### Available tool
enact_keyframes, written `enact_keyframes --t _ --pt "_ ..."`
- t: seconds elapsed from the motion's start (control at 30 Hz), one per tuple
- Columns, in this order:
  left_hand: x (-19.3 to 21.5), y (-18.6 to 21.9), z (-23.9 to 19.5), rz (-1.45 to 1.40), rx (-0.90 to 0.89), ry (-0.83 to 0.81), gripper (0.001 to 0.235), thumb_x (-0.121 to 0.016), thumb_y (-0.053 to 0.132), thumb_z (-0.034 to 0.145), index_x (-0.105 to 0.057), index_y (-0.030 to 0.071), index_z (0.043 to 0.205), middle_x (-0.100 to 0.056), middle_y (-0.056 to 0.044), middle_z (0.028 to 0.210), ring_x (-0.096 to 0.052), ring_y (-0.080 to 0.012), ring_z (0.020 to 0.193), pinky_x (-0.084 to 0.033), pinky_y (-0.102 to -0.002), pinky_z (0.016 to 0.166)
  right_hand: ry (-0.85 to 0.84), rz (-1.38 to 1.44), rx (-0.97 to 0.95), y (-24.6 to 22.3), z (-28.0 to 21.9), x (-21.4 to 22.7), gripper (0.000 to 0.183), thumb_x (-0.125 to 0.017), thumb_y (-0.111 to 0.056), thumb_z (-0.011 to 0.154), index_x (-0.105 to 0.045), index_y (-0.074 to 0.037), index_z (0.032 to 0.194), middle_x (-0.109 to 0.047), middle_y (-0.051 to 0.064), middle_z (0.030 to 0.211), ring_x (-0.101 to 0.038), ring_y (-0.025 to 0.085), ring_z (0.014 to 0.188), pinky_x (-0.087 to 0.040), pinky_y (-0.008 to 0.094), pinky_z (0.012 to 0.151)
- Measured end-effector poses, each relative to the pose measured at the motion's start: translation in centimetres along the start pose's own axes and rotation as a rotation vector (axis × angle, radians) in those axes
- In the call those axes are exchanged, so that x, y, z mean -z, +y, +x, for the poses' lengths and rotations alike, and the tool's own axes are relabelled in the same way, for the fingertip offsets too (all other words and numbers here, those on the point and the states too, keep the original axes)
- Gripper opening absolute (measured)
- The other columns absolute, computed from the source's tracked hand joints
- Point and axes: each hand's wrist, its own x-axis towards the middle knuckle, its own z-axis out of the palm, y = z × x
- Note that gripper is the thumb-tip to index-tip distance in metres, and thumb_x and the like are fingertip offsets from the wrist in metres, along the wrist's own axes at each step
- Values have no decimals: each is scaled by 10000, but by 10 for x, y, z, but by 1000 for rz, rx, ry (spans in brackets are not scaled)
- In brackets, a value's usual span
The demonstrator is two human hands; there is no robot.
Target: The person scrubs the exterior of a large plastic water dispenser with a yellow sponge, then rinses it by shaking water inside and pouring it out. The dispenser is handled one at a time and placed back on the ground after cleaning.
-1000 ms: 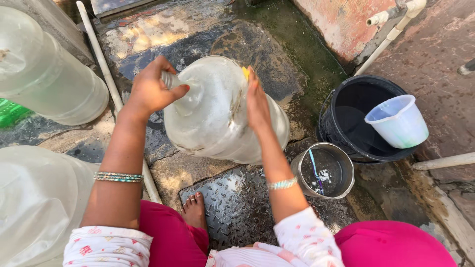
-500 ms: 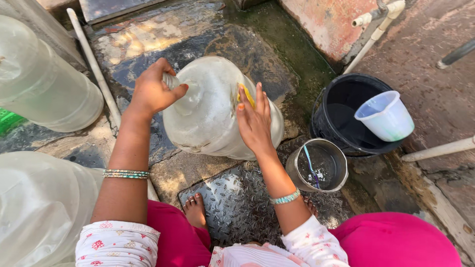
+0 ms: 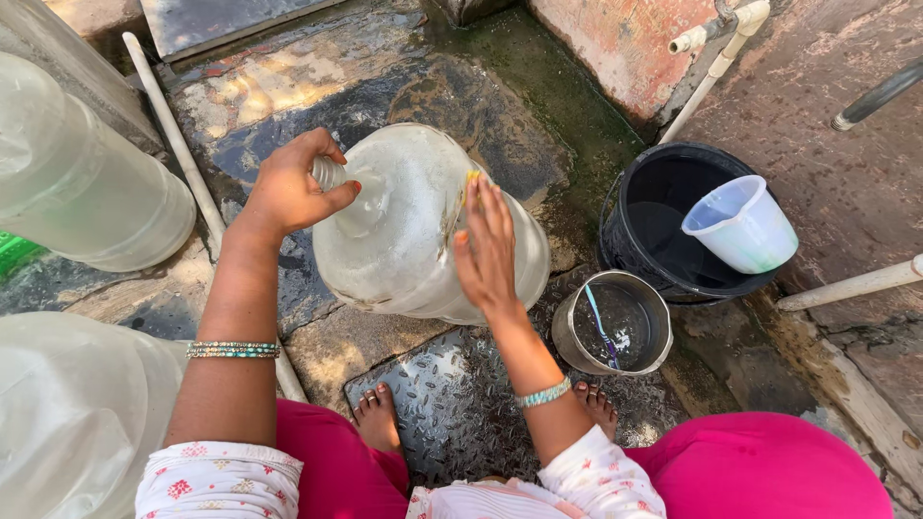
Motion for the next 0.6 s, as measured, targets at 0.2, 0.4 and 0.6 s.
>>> enact_keyframes --t 0.2,0.4,0.6 --pt "-3 -4 1 -17 -37 108 383 -826 316 757 -651 88 1010 -684 -115 1028 -675 -261 767 -540 -407 759 -57 -14 -31 -14 -26 -2 873 -70 -744 1007 -299 -179 1631 -319 140 1693 -240 394 1578 -136 528 1298" --pt "-3 -18 -3 0 -161 153 347 -824 287 781 -651 80 1000 -694 -131 1006 -673 -317 913 -535 -431 806 -41 85 13 -27 -59 -11 812 -72 -759 1044 -281 -235 1629 -349 86 1698 -280 342 1614 -138 527 1368" --pt "0 -17 -5 -19 -65 76 395 -813 304 738 -654 87 1027 -684 -129 988 -666 -322 865 -524 -432 779 -96 91 -121 7 10 -14 955 -49 -841 928 -274 -235 1630 -185 110 1736 -121 374 1596 -73 530 1278"
